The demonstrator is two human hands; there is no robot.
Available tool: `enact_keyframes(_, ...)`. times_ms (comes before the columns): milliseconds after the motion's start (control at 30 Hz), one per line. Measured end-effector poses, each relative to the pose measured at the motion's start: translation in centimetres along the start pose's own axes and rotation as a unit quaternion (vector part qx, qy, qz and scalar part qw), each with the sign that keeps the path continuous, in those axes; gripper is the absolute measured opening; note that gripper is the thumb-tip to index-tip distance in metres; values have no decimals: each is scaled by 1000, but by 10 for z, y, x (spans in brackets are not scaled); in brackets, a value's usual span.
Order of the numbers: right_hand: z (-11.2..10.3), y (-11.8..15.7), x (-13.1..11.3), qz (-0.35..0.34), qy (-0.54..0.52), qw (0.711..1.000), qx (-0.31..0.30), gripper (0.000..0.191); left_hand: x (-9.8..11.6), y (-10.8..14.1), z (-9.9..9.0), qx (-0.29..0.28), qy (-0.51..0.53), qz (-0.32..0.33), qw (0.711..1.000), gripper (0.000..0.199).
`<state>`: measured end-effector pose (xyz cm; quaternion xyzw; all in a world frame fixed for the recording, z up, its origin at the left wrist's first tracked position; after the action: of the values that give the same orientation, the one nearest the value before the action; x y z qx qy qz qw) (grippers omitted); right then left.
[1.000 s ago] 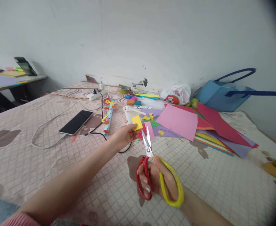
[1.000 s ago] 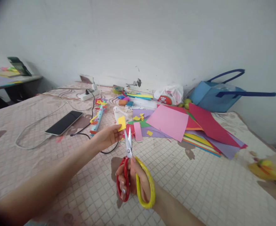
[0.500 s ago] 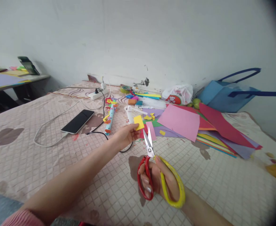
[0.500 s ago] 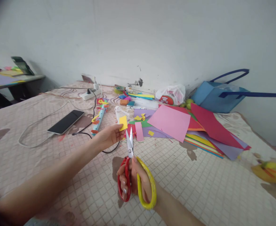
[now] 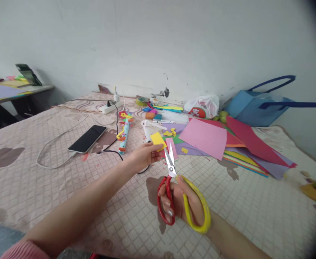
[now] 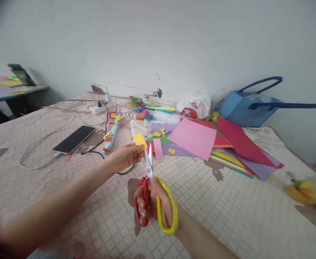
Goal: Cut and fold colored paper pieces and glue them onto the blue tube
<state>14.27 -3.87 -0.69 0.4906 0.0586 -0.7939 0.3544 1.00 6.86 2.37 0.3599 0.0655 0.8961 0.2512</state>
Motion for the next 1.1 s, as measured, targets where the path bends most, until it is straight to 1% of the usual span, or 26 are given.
enact_keyframes(133,0,1,-2,6,3,1000,5,54,0,1,0,-19,-26,-14,999,4)
enact_keyframes(333,1,2,-3,8,10,1000,-1,55,4,-1,-1,-40,-70,-21,997,11)
enact_keyframes(467,0,2,-4,5,11,1000,-10,53,7,-1,-4,-73,-108,-25,991,17)
enact_keyframes(667,-2,3,-4,-7,22,1000,-6,52,12,-3,-8,-112,-118,-36,986,17)
enact_keyframes(900,-3,4,0,18,11,1000,-4,53,16,-1,-6,-121,-125,-40,984,17)
enact_keyframes(1100,-2,4,0,25,26,999,13,51,15,-5,-12,-131,-132,-44,982,18)
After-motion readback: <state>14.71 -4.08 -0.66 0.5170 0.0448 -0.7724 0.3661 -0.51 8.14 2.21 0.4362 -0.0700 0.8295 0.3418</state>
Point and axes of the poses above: each hand's wrist, its own y-axis away from the middle knuckle, its own z-axis out of the palm, x = y × z, the point moved 2 cm from there along -y, towards the middle knuckle, and after that the axes turned 13 degrees about y, right-handed, at the moved point
